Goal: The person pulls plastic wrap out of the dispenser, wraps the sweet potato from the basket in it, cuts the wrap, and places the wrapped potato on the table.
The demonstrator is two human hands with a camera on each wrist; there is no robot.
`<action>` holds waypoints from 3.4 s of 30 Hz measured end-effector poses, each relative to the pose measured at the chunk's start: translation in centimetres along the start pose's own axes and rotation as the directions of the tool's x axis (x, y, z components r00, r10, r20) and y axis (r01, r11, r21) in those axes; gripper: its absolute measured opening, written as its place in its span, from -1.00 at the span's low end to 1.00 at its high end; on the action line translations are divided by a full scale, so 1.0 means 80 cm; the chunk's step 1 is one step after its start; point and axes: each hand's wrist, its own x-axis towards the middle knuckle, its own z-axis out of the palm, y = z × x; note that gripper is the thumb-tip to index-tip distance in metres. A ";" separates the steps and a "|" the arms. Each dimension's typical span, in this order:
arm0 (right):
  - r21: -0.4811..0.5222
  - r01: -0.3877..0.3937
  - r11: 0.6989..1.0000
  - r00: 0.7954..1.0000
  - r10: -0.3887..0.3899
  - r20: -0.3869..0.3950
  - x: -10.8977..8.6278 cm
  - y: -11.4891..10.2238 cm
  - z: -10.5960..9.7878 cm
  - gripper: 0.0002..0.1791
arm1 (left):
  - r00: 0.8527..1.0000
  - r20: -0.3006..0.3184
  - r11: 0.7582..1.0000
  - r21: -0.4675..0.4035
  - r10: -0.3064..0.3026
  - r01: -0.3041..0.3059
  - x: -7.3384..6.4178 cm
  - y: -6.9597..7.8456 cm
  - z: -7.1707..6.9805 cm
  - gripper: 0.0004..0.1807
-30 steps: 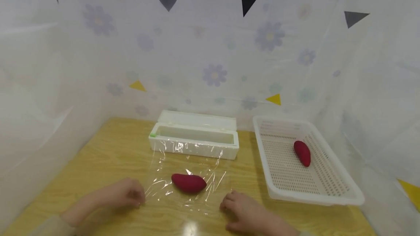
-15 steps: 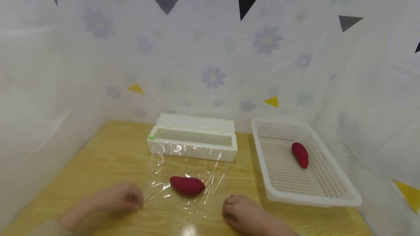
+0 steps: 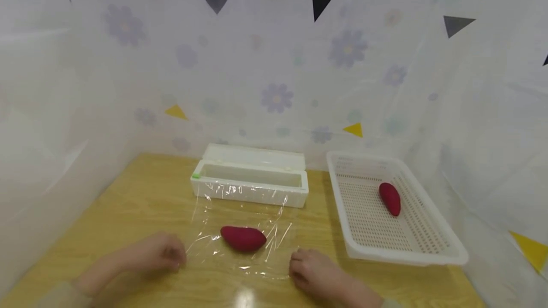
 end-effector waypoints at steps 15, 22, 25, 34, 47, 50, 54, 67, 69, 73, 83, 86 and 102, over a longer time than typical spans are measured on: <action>0.076 -0.147 0.986 0.988 0.150 -0.033 0.017 0.012 -0.033 -0.73 | 0.997 -0.075 1.000 0.017 -0.010 0.011 0.009 0.009 -0.027 -0.93; 0.075 -0.254 0.964 0.967 0.253 0.027 0.023 0.023 -0.042 -0.74 | 0.989 -0.137 0.999 0.010 0.050 -0.049 0.015 0.007 -0.038 -0.95; 0.066 -0.264 0.962 0.965 0.263 0.024 0.026 0.030 -0.042 -0.74 | 0.989 -0.145 0.999 -0.010 0.042 -0.044 0.017 0.005 -0.042 -0.95; 0.008 -0.359 0.933 0.932 0.359 0.043 0.035 0.041 -0.039 -0.80 | 0.984 -0.180 1.000 -0.012 -0.018 0.016 0.025 0.000 -0.044 -0.89; -0.010 -0.467 0.884 0.876 0.464 0.129 0.040 0.048 -0.025 -0.82 | 0.965 -0.205 0.986 -0.069 -0.162 0.150 0.037 -0.009 -0.043 -0.86; -0.016 -0.479 0.878 0.867 0.476 0.145 0.040 0.049 -0.021 -0.81 | 0.964 -0.201 0.984 -0.067 -0.174 0.163 0.040 -0.013 -0.042 -0.87; -0.022 -0.502 0.865 0.851 0.498 0.167 0.040 0.048 -0.018 -0.79 | 0.964 -0.198 0.983 -0.072 -0.179 0.168 0.044 -0.021 -0.040 -0.87; -0.017 -0.520 0.854 0.829 0.510 0.229 0.037 0.047 -0.006 -0.75 | 0.968 -0.190 0.985 -0.083 -0.163 0.149 0.052 -0.022 -0.036 -0.92; -0.019 -0.517 0.856 0.830 0.507 0.232 0.037 0.048 -0.004 -0.76 | 0.971 -0.188 0.987 -0.089 -0.150 0.135 0.053 -0.021 -0.036 -0.91; -0.025 -0.542 0.840 0.816 0.533 0.223 0.040 0.047 -0.005 -0.85 | 0.974 -0.190 0.990 -0.093 -0.122 0.106 0.054 -0.025 -0.035 -0.91; -0.045 -0.474 0.880 0.877 0.476 0.071 0.088 0.025 -0.016 -0.73 | 0.957 -0.174 0.972 -0.088 -0.232 0.219 0.060 -0.030 -0.036 -0.91; 0.013 -0.472 0.881 0.873 0.465 0.149 0.106 0.018 -0.011 -0.62 | 0.956 -0.177 0.972 -0.082 -0.232 0.220 0.060 -0.027 -0.037 -0.92; 0.172 -0.435 0.884 0.891 0.395 0.224 0.135 0.024 0.022 -0.70 | 0.956 -0.177 0.970 -0.113 -0.234 0.216 0.058 -0.021 -0.040 -0.91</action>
